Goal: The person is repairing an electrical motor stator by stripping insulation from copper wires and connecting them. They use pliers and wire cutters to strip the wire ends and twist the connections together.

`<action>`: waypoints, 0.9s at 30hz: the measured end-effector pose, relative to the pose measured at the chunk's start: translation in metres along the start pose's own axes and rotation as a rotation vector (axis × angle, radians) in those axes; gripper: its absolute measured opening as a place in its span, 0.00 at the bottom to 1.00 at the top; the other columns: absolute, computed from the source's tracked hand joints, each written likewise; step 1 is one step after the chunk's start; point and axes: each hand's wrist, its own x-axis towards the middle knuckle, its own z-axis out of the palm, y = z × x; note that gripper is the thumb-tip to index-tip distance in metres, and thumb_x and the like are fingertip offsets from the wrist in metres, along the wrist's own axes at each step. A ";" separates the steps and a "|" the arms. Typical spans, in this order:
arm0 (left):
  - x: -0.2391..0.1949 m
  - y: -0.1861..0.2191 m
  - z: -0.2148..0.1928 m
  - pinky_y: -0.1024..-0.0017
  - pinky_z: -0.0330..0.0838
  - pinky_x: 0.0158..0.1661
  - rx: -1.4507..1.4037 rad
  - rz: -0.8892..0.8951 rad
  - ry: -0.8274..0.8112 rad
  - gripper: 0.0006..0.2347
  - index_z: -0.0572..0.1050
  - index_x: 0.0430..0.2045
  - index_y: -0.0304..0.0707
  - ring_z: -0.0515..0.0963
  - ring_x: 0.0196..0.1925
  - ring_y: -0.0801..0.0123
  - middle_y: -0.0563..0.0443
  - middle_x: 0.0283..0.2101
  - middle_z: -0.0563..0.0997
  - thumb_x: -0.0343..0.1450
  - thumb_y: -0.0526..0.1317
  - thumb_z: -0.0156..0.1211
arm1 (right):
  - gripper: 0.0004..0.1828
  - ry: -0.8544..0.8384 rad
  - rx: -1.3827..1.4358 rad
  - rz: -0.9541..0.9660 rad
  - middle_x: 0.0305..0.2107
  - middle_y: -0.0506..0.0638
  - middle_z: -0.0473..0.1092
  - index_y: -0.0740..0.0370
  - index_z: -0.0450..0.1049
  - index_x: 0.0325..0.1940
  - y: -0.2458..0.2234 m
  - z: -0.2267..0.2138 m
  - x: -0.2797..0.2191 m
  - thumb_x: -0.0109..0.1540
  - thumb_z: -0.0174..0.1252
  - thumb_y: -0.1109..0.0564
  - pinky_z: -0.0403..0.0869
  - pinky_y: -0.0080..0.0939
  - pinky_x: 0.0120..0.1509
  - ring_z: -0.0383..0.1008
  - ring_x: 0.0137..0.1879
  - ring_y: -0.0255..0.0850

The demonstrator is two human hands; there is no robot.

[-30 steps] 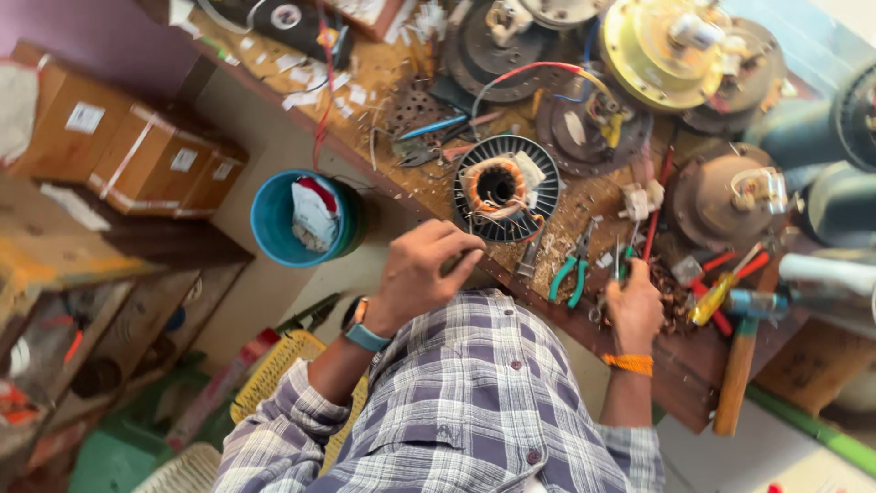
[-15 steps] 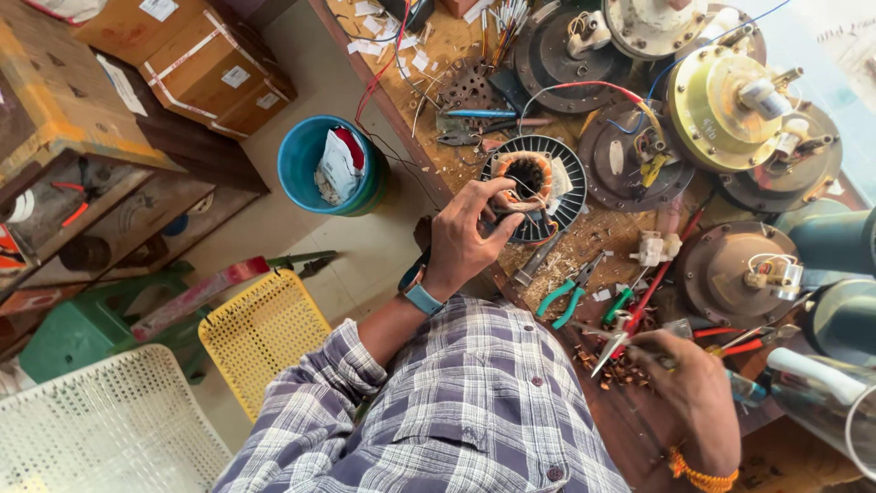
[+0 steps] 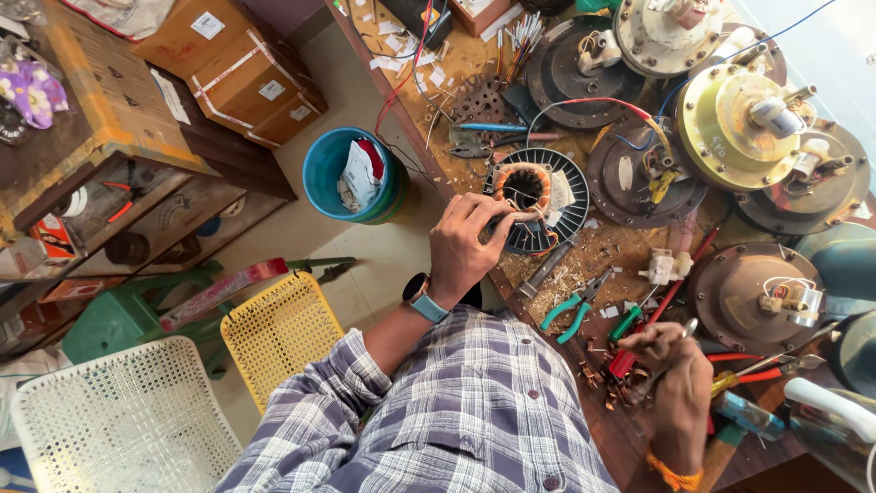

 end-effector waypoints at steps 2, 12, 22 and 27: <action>-0.003 0.000 0.001 0.64 0.76 0.43 -0.010 -0.007 0.039 0.04 0.79 0.34 0.40 0.81 0.42 0.59 0.51 0.38 0.81 0.69 0.35 0.68 | 0.22 0.132 0.055 0.171 0.36 0.53 0.70 0.62 0.63 0.38 0.023 -0.001 0.002 0.76 0.38 0.45 0.75 0.42 0.42 0.74 0.35 0.43; -0.035 -0.017 0.003 0.75 0.72 0.27 -0.405 -0.441 -0.057 0.02 0.80 0.33 0.32 0.80 0.28 0.75 0.51 0.32 0.80 0.71 0.33 0.63 | 0.18 0.128 -0.353 0.127 0.34 0.49 0.69 0.63 0.72 0.62 0.003 0.051 -0.007 0.72 0.50 0.53 0.73 0.35 0.36 0.71 0.36 0.33; -0.046 -0.033 0.013 0.81 0.70 0.22 -0.752 -0.710 -0.161 0.05 0.83 0.37 0.32 0.83 0.26 0.78 0.53 0.33 0.85 0.72 0.35 0.65 | 0.16 -0.110 -0.620 -0.671 0.43 0.52 0.78 0.58 0.81 0.52 -0.049 0.172 0.045 0.60 0.68 0.67 0.78 0.37 0.46 0.80 0.44 0.39; -0.047 -0.030 0.010 0.81 0.71 0.23 -0.746 -0.680 -0.155 0.06 0.84 0.38 0.33 0.83 0.28 0.78 0.53 0.37 0.84 0.71 0.34 0.65 | 0.19 -0.090 -0.718 -0.753 0.43 0.54 0.78 0.59 0.80 0.54 -0.035 0.188 0.060 0.59 0.66 0.70 0.78 0.39 0.44 0.81 0.42 0.42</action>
